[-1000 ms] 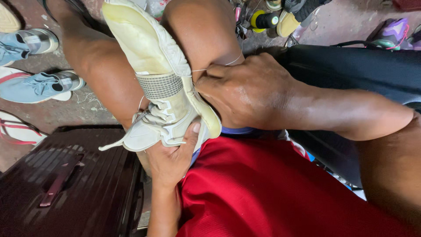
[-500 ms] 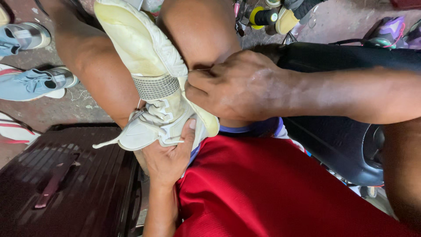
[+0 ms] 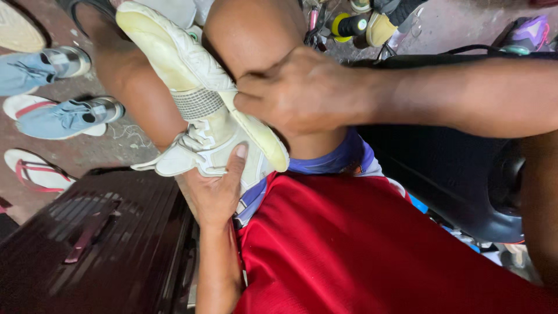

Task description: The person is sewing a white sneaker using a needle and thread. They repeatedly push the needle through the shoe's upper and pull the thread to secure the stitches.

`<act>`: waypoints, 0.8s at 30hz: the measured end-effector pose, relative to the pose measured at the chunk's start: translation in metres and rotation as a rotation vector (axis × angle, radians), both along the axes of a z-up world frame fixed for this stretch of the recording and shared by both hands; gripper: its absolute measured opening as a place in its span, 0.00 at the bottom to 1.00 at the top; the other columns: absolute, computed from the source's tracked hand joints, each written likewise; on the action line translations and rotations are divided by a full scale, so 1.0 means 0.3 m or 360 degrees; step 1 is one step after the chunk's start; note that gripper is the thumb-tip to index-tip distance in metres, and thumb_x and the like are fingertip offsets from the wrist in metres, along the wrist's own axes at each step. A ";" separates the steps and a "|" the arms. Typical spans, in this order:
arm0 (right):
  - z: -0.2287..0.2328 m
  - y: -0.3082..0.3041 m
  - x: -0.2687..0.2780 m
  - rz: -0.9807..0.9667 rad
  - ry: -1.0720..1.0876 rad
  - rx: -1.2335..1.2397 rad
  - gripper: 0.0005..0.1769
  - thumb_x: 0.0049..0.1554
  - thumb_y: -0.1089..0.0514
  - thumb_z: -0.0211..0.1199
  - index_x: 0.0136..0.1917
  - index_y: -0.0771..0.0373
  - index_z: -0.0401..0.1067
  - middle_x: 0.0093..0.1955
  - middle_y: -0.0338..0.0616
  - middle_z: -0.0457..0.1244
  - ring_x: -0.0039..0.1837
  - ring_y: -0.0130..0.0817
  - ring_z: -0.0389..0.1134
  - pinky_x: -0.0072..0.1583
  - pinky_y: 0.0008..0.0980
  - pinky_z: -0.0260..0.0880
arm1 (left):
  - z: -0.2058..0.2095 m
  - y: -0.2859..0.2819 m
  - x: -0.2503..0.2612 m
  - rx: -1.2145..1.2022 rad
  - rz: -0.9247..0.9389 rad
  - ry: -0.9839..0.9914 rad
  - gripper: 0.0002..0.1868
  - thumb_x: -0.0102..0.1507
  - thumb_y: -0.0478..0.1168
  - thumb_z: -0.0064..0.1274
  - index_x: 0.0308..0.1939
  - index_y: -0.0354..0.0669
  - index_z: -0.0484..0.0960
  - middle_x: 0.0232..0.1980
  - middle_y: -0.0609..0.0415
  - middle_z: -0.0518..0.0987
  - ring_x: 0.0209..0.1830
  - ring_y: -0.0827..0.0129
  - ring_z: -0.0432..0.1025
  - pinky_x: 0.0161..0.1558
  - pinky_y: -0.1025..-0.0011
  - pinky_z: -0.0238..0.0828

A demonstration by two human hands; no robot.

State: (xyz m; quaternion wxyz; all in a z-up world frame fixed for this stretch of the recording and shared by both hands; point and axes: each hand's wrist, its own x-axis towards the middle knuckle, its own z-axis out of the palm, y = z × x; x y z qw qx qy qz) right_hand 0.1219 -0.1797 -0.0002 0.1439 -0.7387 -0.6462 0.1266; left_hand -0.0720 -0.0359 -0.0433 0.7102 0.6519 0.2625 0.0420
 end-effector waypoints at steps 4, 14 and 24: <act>0.018 -0.039 0.033 -0.0024 0.0407 0.0368 0.09 0.62 0.57 0.61 0.56 0.57 0.73 0.50 0.40 0.66 0.51 0.45 0.72 0.50 0.43 0.73 | -0.008 -0.017 -0.016 0.0163 -0.0040 -0.0056 0.15 0.64 0.31 0.61 0.54 0.30 0.81 0.51 0.50 0.84 0.50 0.69 0.77 0.57 0.71 0.73; 0.012 -0.064 0.009 0.0245 -0.0392 0.0289 0.15 0.54 0.55 0.64 0.54 0.61 0.74 0.46 0.42 0.65 0.44 0.37 0.72 0.46 0.35 0.73 | 0.019 -0.022 -0.006 0.0457 -0.0086 -0.0101 0.14 0.65 0.32 0.61 0.54 0.30 0.80 0.51 0.47 0.82 0.51 0.64 0.77 0.58 0.67 0.72; -0.044 -0.021 -0.011 -0.0394 0.1050 0.0175 0.04 0.59 0.62 0.60 0.48 0.61 0.73 0.44 0.48 0.70 0.47 0.46 0.74 0.48 0.44 0.73 | 0.023 -0.029 0.003 0.0628 -0.0096 -0.0073 0.16 0.65 0.35 0.64 0.54 0.31 0.80 0.52 0.44 0.83 0.51 0.58 0.78 0.58 0.63 0.72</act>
